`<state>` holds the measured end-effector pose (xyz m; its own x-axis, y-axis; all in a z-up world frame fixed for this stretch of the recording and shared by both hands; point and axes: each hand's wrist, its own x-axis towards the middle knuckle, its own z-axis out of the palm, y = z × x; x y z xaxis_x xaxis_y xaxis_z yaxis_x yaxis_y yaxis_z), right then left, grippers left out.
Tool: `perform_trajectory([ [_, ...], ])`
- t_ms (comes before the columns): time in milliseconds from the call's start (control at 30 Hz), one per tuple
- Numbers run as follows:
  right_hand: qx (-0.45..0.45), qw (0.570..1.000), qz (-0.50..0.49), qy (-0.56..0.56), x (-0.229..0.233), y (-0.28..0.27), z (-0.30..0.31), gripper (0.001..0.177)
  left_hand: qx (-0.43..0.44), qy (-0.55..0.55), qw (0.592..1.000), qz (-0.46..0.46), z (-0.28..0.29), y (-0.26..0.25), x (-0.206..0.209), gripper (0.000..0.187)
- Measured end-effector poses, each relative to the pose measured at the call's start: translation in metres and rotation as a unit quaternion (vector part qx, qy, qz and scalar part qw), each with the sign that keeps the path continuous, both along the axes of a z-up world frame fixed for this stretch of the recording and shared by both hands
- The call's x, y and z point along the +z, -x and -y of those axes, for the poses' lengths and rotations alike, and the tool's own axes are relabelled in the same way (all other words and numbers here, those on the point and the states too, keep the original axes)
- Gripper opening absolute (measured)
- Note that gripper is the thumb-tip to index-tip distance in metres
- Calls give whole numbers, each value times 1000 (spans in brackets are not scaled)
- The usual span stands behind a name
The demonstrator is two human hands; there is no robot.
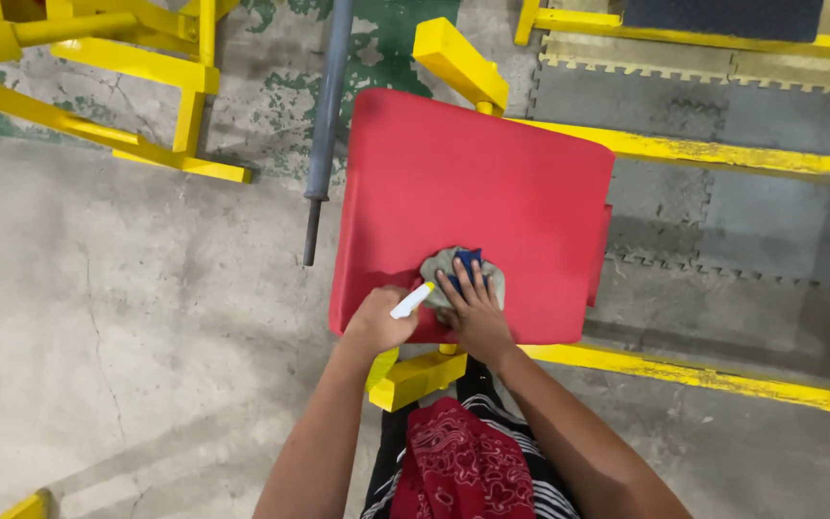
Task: The person is wiping down and disinfecting various yellow gym machines using a spray bottle and a blue cloth.
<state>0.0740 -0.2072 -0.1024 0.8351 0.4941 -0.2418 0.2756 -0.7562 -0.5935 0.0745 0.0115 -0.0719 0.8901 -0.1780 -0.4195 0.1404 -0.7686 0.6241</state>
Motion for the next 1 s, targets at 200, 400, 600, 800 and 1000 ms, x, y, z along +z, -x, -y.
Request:
perform_trajectory([
  [200,37,990,16,135,-83,-10,79,70,60,35,997,14,-10,-3,13,18],
  [400,-390,913,73,97,-167,-6,64,63,67,110,991,-26,-31,-3,-10,24],
  [600,-232,965,111,43,-27,24,-88,65,42,115,990,-71,-65,-7,-9,33],
  [800,-151,978,18,140,-8,32,-114,70,-47,145,985,79,-77,-22,47,35],
  [1000,-162,976,-31,139,-5,28,-129,70,-98,124,977,145,-66,-61,89,26],
])
